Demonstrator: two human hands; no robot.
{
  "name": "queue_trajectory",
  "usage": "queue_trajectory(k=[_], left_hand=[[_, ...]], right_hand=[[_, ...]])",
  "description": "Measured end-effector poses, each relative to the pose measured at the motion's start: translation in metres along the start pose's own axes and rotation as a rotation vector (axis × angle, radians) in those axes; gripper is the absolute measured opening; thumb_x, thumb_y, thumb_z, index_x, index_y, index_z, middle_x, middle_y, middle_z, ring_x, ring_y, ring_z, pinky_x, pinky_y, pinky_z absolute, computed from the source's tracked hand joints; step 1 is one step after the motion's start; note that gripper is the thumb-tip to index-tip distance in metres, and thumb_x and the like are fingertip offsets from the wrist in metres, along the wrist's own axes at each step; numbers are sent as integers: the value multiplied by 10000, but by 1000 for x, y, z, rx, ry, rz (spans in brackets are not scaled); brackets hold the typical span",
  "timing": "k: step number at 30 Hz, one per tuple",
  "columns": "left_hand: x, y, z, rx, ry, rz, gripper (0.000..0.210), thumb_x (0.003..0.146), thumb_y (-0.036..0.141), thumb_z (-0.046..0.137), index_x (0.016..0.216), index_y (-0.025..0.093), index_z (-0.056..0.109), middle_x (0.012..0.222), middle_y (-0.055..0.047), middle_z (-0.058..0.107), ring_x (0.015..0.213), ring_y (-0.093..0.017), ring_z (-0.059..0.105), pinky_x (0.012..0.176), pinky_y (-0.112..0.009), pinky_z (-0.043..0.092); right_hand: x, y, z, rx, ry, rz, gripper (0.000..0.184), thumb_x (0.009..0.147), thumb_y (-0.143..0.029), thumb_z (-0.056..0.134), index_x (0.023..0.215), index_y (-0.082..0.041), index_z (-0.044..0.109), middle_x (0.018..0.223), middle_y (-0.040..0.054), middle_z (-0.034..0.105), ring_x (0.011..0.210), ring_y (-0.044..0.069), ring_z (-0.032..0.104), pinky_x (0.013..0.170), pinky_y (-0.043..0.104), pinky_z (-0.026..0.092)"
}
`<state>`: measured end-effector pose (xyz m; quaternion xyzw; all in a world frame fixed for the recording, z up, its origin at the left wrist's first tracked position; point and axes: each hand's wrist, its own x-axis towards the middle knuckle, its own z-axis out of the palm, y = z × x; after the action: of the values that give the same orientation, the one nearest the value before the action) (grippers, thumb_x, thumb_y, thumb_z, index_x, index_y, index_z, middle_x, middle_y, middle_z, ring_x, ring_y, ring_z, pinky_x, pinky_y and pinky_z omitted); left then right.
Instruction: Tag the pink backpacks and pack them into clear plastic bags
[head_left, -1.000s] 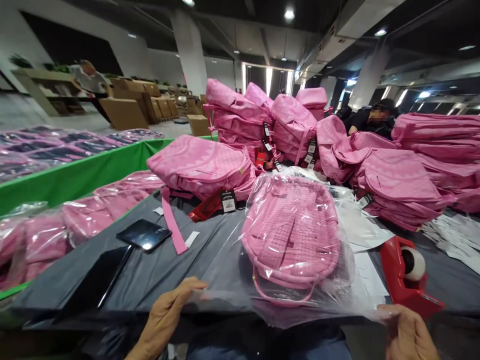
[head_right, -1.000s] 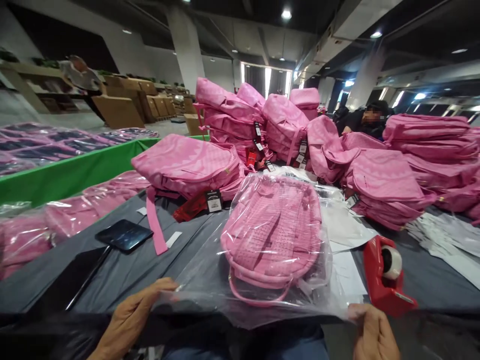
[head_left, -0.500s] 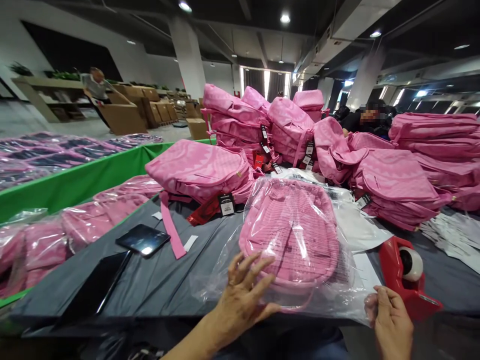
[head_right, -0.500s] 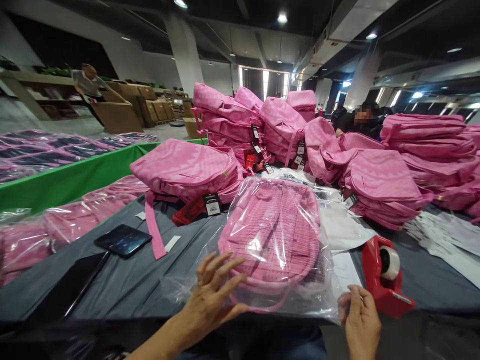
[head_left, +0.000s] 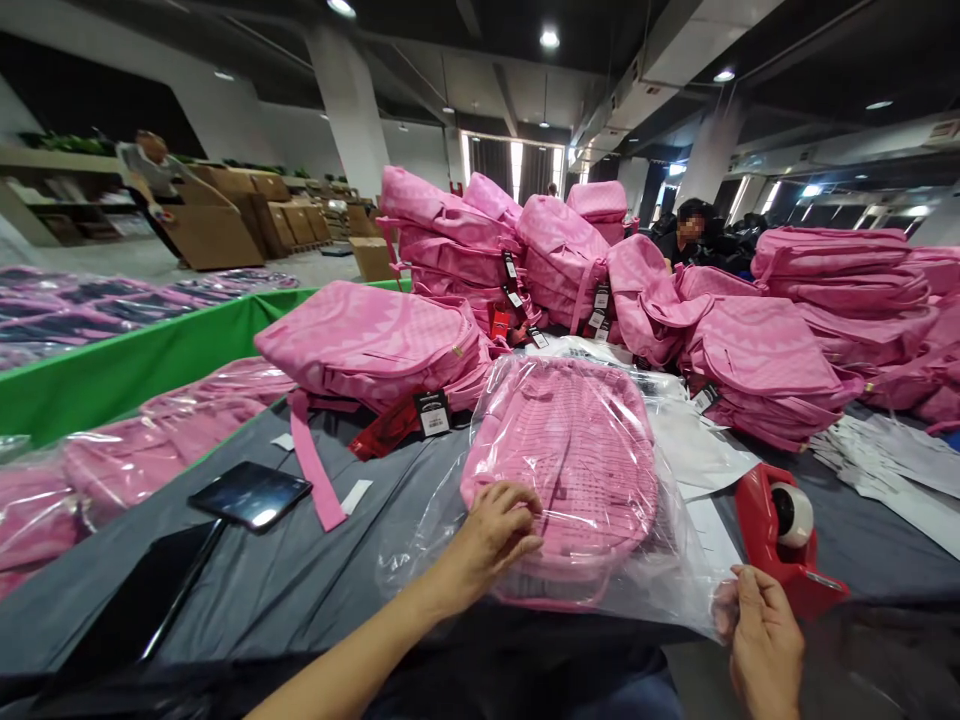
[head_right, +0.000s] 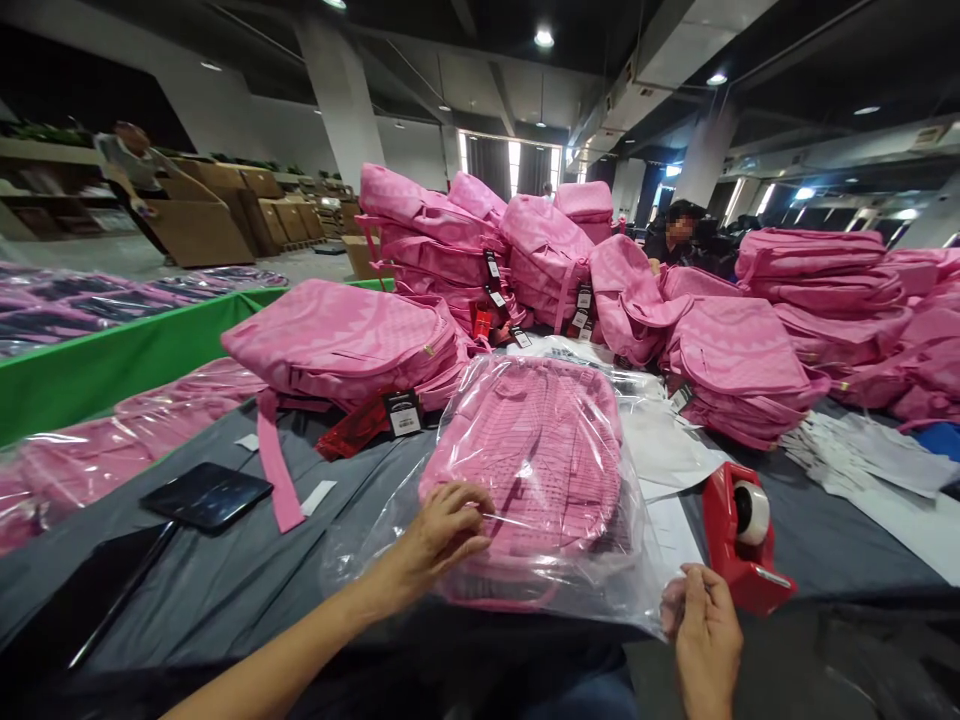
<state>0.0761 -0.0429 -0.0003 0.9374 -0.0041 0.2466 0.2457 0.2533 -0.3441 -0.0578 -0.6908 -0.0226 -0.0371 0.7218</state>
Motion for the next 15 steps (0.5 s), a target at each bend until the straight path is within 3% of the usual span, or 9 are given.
queue_trajectory(k=[3,8,12,15], left_hand=[[12,-4,0,-148,-153,-101,230,976,334,613,783,215,652,1024,-11,698,998,-195,591,911,-367,388],[14,0,-5,-170,-212,-183,248,972,345,591,769,211,639,1017,-11,697,987,-210,585,889,-369,386],[15,4,-4,-161,-215,-232,218,958,349,593,795,215,646,1033,-8,696,992,-219,583,891,-375,391],[15,1,-2,-176,-217,-224,221,950,372,576,811,220,655,1017,-12,695,990,-223,589,878,-371,401]], right_hand=[[5,0,1,6,-47,47,640,660,-766,741,932,-212,575,576,-74,582,377,81,440,333,188,327],[16,-13,-10,-201,-116,44,653,620,-801,723,869,-207,612,572,-44,594,430,120,499,393,239,396],[35,-40,-45,-443,-61,-82,693,600,-809,686,935,-203,687,764,41,707,687,222,668,660,333,543],[58,-65,-79,-640,93,-193,632,594,-790,641,845,-214,707,866,96,720,769,274,670,773,420,530]])
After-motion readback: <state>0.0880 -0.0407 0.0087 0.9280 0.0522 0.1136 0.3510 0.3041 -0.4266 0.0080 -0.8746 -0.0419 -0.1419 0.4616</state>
